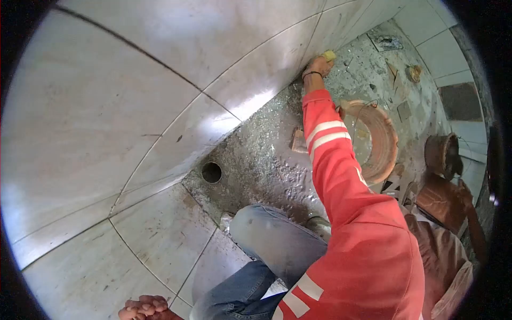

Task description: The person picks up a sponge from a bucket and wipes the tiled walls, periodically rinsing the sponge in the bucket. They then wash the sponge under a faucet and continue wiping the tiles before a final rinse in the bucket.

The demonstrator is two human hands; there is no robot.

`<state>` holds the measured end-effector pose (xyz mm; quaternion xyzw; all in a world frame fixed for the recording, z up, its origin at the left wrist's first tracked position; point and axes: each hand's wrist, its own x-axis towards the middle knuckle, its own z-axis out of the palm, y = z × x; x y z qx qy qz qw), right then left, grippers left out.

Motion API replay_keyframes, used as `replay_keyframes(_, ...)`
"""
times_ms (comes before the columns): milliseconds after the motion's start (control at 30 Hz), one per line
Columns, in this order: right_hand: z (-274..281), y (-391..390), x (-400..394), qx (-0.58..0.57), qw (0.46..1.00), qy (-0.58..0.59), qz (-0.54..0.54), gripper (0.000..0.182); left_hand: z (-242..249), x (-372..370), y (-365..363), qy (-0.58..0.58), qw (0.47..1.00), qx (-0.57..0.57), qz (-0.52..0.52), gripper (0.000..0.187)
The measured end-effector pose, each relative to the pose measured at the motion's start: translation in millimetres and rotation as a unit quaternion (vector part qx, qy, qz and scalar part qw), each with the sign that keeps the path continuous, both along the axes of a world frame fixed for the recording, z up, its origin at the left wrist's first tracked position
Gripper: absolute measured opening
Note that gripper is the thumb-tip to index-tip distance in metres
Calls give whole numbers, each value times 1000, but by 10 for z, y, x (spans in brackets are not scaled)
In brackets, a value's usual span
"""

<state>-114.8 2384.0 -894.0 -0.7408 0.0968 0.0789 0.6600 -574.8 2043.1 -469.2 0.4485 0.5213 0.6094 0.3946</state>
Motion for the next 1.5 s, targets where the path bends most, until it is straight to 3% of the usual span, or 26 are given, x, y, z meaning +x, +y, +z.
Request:
replay_keyframes(67,536,-42,-214,97,995,-15,5,48,-3,37,21,-1,1000,-11,12,27)
replay_keyframes(133,1049,-295,-942,84,971,-219,49,49,-34,44,55,-9,1000,-19,12,26)
replay_keyframes(200,1108,-573,-1633,-10,918,-384,103,49,-64,125,123,0,1000,-21,9,26)
replay_keyframes(267,767,-812,-1756,28,912,-335,235,61,-107,193,209,4,1000,-23,12,26)
replay_keyframes(300,696,-675,-1575,35,912,-339,226,61,-112,239,247,2,1000,-13,7,26)
replay_keyframes(333,611,-491,-1273,84,971,-161,153,60,-107,287,263,30,999,-30,-3,26)
replay_keyframes(367,598,-345,-1034,131,988,24,74,59,-99,319,257,57,997,-47,-12,26)
replay_keyframes(467,1170,-104,-517,118,991,-62,17,48,-92,306,195,29,999,-23,-11,25)
replay_keyframes(533,1832,-240,-458,55,957,-281,51,48,-115,282,190,23,1000,-20,-4,26)
replay_keyframes(600,2123,-229,-164,70,954,-284,69,50,-127,251,193,40,999,-34,-12,26)
replay_keyframes(667,1758,20,512,55,980,-188,41,53,-90,221,193,39,998,-40,3,28)
replay_keyframes(733,786,285,1391,209,972,-17,107,58,-59,133,184,14,1000,-16,6,28)
replay_keyframes(867,518,-126,987,179,948,174,200,55,-75,48,171,-10,1000,-10,16,30)
replay_keyframes(967,153,-58,965,126,974,79,172,51,-71,-28,150,25,999,-24,23,31)
replay_keyframes(1033,-393,221,1401,58,979,-143,133,51,-101,-137,77,55,998,-17,17,29)
replay_keyframes(1067,-717,367,1725,54,955,-264,121,51,-89,-192,46,57,998,-11,26,29)
replay_keyframes(1133,-235,98,1417,275,928,-115,225,54,-26,-232,-16,47,997,-8,60,29)
replay_keyframes(1200,-929,308,1820,223,921,129,291,51,-29,-193,-10,27,997,9,71,29)
replay_keyframes(1233,-1000,458,1671,224,917,136,302,51,-31,-152,-35,3,998,12,69,29)
replay_keyframes(1300,-1011,327,1340,121,965,127,197,52,12,-54,19,32,996,-21,76,32)
replay_keyframes(1333,-538,252,928,140,962,178,151,50,-7,-26,66,19,998,-20,61,33)
replay_keyframes(1367,-568,216,566,129,963,180,155,50,-6,-9,72,5,999,-22,45,33)
replay_keyframes(1433,-565,178,146,5,998,-12,56,49,-47,-50,131,-29,998,-22,43,35)
replay_keyframes(1467,-182,110,-346,-51,993,-110,5,49,-46,-15,219,-3,998,-24,63,28)
replay_keyframes(1500,234,-220,-965,20,980,-188,56,54,-51,34,308,26,996,-24,84,22)
